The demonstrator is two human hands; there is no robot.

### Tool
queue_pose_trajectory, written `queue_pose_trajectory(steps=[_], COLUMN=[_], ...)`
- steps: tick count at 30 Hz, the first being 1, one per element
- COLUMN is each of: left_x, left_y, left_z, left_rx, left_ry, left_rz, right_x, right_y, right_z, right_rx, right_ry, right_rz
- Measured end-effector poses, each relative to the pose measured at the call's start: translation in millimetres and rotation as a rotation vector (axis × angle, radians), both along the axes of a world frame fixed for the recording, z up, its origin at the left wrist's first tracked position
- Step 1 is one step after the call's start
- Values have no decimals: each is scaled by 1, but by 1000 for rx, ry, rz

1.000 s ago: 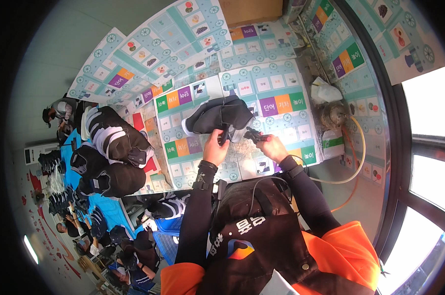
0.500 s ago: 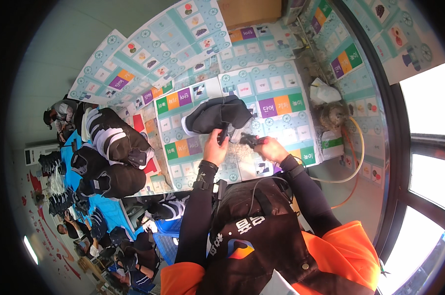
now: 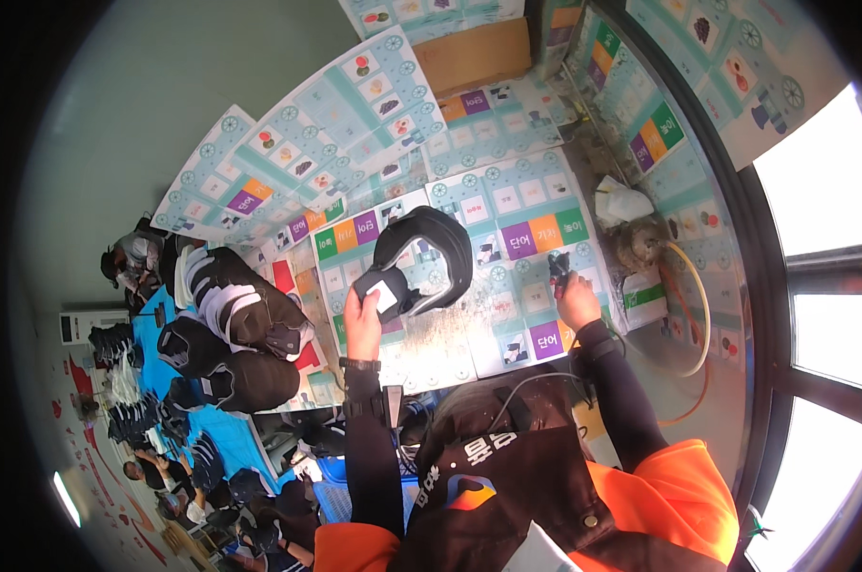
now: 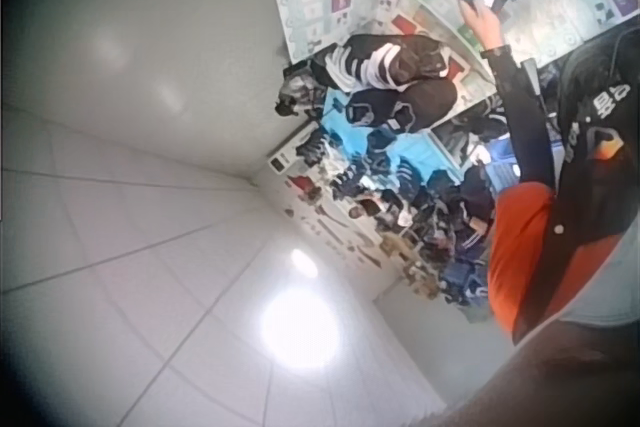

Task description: The person picks up a shoe component from a blue basket and uses a spray gun to apply a substance to the interior before placing it on the workbench. They then repeat the process with another shoe component, adjusting the sprayer and handling multiple pieces from the basket.

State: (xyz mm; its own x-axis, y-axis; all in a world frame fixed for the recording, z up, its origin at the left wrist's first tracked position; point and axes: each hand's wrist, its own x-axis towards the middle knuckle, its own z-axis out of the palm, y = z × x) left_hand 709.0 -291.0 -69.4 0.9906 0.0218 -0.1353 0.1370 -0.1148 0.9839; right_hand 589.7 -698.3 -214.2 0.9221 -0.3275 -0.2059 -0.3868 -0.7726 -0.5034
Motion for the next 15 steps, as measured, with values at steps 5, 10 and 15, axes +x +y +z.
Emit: queue_pose_trajectory(steps=[5,10,15], left_x=[-17,-31,-33], left_y=[-4,-4,-13], left_z=[14,32,41], left_rx=[-152,-140,-139], left_ry=[73,45,18], left_rz=[-28,-4,-88], right_x=[6,28,43], right_y=[-4,30,85], right_z=[-37,79,186], right_rx=[-371,143,760], right_ry=[-22,-139,-407], right_rz=[-96,30,182])
